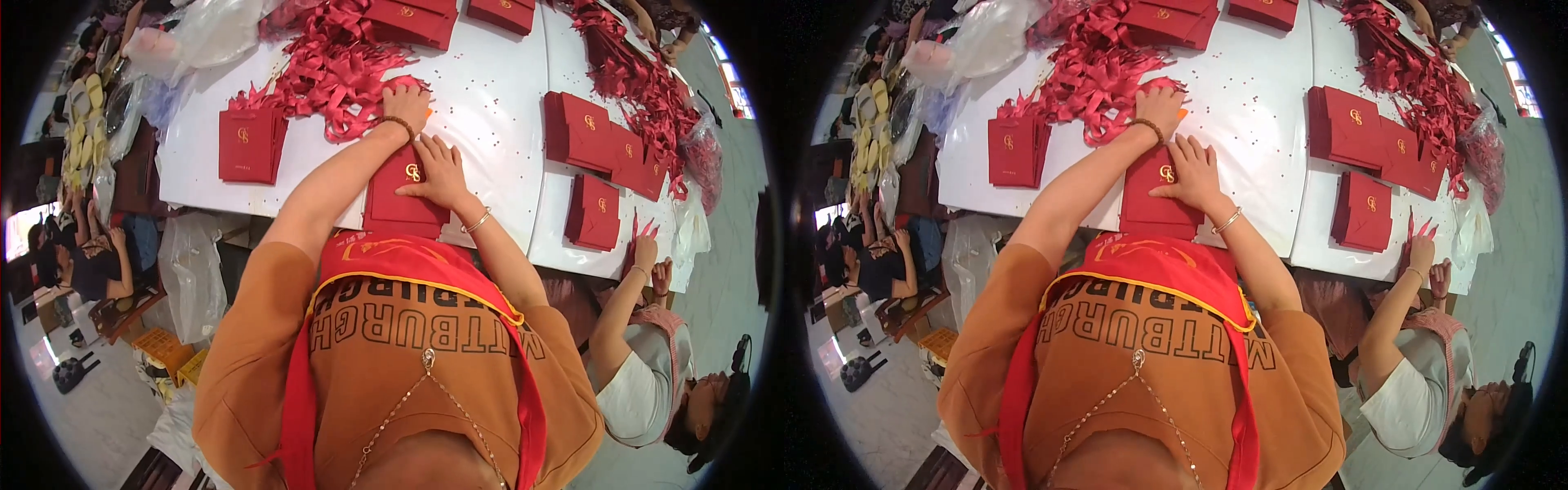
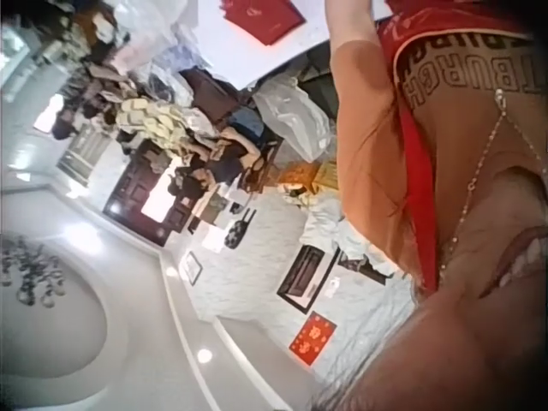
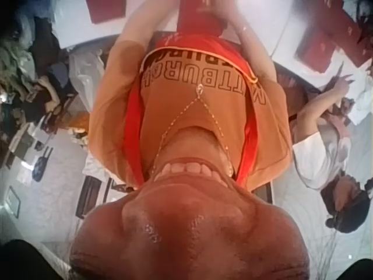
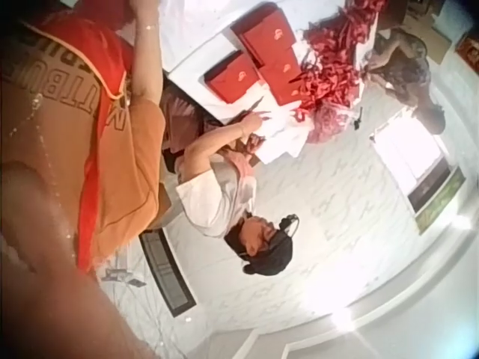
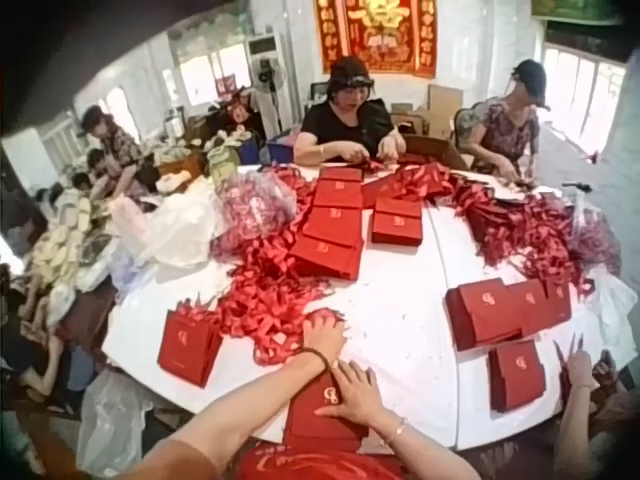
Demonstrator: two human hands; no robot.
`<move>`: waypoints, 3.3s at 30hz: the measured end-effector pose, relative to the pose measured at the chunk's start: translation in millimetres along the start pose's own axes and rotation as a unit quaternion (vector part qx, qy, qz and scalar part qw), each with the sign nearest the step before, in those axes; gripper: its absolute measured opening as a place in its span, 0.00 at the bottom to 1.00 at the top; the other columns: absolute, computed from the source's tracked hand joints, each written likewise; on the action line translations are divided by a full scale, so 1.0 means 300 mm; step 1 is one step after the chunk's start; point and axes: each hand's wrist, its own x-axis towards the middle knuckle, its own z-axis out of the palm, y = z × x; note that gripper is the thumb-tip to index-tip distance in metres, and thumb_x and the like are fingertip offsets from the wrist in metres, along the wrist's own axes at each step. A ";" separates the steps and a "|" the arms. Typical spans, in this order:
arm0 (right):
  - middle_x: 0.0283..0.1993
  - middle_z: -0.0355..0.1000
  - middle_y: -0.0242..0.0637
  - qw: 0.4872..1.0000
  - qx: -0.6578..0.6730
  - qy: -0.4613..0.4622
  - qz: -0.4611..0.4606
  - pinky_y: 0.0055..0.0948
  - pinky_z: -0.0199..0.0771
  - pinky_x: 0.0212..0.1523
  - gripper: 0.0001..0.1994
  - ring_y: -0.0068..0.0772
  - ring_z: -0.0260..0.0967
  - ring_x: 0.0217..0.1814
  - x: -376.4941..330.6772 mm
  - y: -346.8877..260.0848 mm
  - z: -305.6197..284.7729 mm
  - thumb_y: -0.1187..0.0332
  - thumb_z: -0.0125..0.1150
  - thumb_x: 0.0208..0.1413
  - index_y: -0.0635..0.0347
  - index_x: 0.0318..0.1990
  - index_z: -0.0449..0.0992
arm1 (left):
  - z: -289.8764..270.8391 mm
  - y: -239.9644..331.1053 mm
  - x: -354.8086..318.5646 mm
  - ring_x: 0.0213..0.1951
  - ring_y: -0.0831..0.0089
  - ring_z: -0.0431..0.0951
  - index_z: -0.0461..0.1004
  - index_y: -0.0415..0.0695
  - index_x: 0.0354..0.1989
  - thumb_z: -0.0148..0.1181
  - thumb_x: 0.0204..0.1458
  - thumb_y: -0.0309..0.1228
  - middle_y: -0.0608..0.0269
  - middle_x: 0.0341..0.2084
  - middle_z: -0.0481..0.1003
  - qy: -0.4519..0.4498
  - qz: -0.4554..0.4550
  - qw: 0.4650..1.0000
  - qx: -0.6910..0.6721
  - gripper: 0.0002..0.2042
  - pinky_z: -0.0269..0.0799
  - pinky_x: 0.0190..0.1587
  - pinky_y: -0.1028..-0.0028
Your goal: Tying red decorative ribbons into bows on the handles of red gift bags.
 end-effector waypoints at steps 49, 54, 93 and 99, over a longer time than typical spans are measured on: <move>0.40 0.73 0.39 0.909 0.333 -0.194 0.157 0.26 0.65 0.44 0.21 0.29 0.69 0.40 0.060 -0.063 -0.152 0.61 0.61 0.45 0.55 0.48 0.71 | -0.232 -0.027 -0.457 0.24 0.70 0.73 0.74 0.39 0.32 0.52 0.46 0.24 0.57 0.22 0.75 -0.021 -0.190 0.863 -0.467 0.06 0.68 0.27 0.74; 0.40 0.73 0.40 0.910 0.340 -0.191 0.137 0.25 0.65 0.45 0.21 0.30 0.69 0.42 0.054 -0.051 -0.133 0.61 0.60 0.45 0.52 0.49 0.71 | -0.242 -0.033 -0.450 0.22 0.70 0.74 0.73 0.39 0.33 0.54 0.45 0.25 0.56 0.22 0.75 -0.011 -0.153 0.901 -0.406 0.07 0.68 0.27 0.74; 0.27 0.72 0.33 0.987 0.140 0.028 -0.070 0.31 0.61 0.37 0.11 0.35 0.69 0.29 0.002 -0.136 -0.132 0.64 0.61 0.45 0.55 0.36 0.71 | -0.307 -0.198 -0.292 0.32 0.65 0.73 0.76 0.43 0.28 0.50 0.46 0.44 0.58 0.26 0.75 -0.191 0.072 0.950 -0.235 0.16 0.65 0.35 0.71; 0.25 0.71 0.33 0.984 0.140 0.020 -0.107 0.33 0.55 0.42 0.10 0.32 0.68 0.30 -0.018 -0.159 -0.139 0.64 0.57 0.47 0.53 0.37 0.71 | -0.299 -0.198 -0.166 0.25 0.79 0.62 0.64 0.35 0.17 0.52 0.42 0.31 0.68 0.18 0.62 -0.497 0.066 0.801 -0.327 0.11 0.57 0.27 0.75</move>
